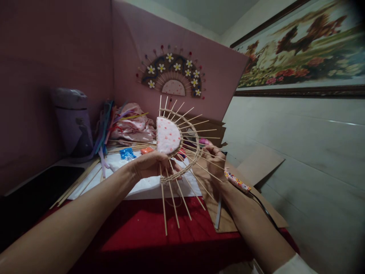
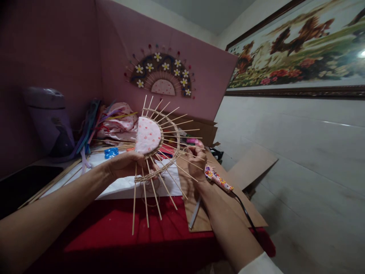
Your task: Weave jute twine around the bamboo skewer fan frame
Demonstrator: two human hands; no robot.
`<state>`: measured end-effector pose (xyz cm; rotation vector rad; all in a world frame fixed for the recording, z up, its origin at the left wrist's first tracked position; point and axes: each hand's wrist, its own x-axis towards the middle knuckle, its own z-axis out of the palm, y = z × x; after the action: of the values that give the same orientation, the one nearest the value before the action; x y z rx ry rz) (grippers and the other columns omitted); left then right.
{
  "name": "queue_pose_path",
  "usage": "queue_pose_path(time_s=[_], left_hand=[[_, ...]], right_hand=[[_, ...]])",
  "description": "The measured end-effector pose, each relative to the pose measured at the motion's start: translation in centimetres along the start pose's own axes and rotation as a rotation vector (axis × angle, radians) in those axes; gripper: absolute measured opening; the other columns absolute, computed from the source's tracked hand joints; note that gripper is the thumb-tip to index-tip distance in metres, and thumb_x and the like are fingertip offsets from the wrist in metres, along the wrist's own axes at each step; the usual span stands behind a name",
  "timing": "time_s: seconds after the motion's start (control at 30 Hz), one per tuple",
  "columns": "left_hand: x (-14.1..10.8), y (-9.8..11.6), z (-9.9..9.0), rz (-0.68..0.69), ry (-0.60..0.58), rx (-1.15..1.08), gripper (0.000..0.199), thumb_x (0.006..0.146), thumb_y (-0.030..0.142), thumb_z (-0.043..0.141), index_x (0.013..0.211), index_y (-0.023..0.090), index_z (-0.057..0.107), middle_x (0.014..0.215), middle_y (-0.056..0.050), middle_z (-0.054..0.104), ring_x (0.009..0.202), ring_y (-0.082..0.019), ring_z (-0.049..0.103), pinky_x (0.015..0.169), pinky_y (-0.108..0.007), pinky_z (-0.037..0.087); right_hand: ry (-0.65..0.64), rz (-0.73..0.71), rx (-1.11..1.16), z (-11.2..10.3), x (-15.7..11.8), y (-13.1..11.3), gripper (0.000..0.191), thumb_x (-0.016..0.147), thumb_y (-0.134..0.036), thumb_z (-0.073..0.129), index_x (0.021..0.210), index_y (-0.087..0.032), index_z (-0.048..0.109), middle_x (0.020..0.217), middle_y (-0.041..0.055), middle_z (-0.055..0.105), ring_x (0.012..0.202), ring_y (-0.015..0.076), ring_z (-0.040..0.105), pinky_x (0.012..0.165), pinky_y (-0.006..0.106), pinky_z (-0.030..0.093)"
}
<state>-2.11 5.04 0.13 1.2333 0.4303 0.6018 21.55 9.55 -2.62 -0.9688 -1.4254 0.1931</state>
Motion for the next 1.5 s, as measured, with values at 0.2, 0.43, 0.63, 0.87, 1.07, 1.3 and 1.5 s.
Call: queue_pose_path(time_s=[0.2,0.43,0.63,0.87,1.07,1.3,1.5], left_hand=[[0.0,-0.1,0.2,-0.002,0.014,0.010,0.046,0.055,0.010,0.049,0.100,0.010,0.054,0.082,-0.011,0.070,0.073,-0.022,0.066,0.071,-0.035,0.047],[0.1,0.1,0.3,-0.002,0.005,0.018,0.046,0.054,0.010,0.049,0.101,0.010,0.053,0.082,-0.010,0.070,0.072,-0.021,0.066,0.070,-0.033,0.047],[0.1,0.0,0.2,0.008,-0.027,0.019,0.046,0.055,0.009,0.049,0.101,0.010,0.052,0.082,-0.011,0.069,0.073,-0.021,0.066,0.071,-0.034,0.047],[0.1,-0.1,0.2,0.000,-0.010,0.013,0.046,0.055,0.009,0.049,0.101,0.010,0.052,0.082,-0.010,0.069,0.072,-0.021,0.066,0.068,-0.032,0.046],[0.0,0.0,0.3,0.017,-0.038,0.017,0.047,0.056,0.007,0.047,0.103,0.009,0.050,0.082,-0.012,0.069,0.073,-0.022,0.067,0.067,-0.033,0.047],[0.1,-0.1,0.4,0.010,-0.010,0.029,0.045,0.057,0.006,0.048,0.102,0.008,0.052,0.082,-0.012,0.069,0.070,-0.019,0.066,0.065,-0.030,0.047],[0.1,-0.1,0.5,0.007,-0.011,0.035,0.044,0.057,0.006,0.047,0.100,0.008,0.052,0.080,-0.011,0.068,0.070,-0.018,0.064,0.064,-0.029,0.047]], right_hand=[[0.009,0.014,0.012,-0.1,-0.2,-1.2,0.029,0.075,-0.048,0.053,0.079,-0.021,0.063,0.072,0.0063,0.064,0.069,0.0217,0.058,0.065,0.035,0.048],[0.037,0.008,-0.023,-0.3,-0.3,-1.8,0.023,0.073,-0.047,0.056,0.075,-0.026,0.064,0.072,0.0072,0.065,0.072,0.0245,0.059,0.067,0.037,0.049],[0.005,0.048,-0.011,-0.5,-0.5,-2.0,0.029,0.072,-0.050,0.056,0.080,-0.025,0.065,0.076,0.0067,0.066,0.079,0.0255,0.060,0.073,0.038,0.048],[-0.040,0.044,0.036,-0.5,-0.5,-2.0,0.029,0.070,-0.052,0.058,0.083,-0.027,0.066,0.081,0.0056,0.067,0.090,0.0279,0.059,0.079,0.040,0.047],[0.013,0.026,-0.010,-0.4,-0.4,-1.7,0.026,0.073,-0.046,0.059,0.078,-0.021,0.065,0.079,0.0087,0.067,0.078,0.0232,0.059,0.073,0.034,0.045],[0.017,0.026,0.003,0.0,-0.3,-0.6,0.027,0.075,-0.043,0.057,0.077,-0.017,0.062,0.077,0.0056,0.064,0.072,0.0178,0.057,0.070,0.032,0.046],[-0.023,0.009,0.057,0.3,-0.1,0.4,0.026,0.074,-0.043,0.059,0.076,-0.018,0.063,0.078,0.0046,0.063,0.076,0.0181,0.057,0.074,0.033,0.047]])
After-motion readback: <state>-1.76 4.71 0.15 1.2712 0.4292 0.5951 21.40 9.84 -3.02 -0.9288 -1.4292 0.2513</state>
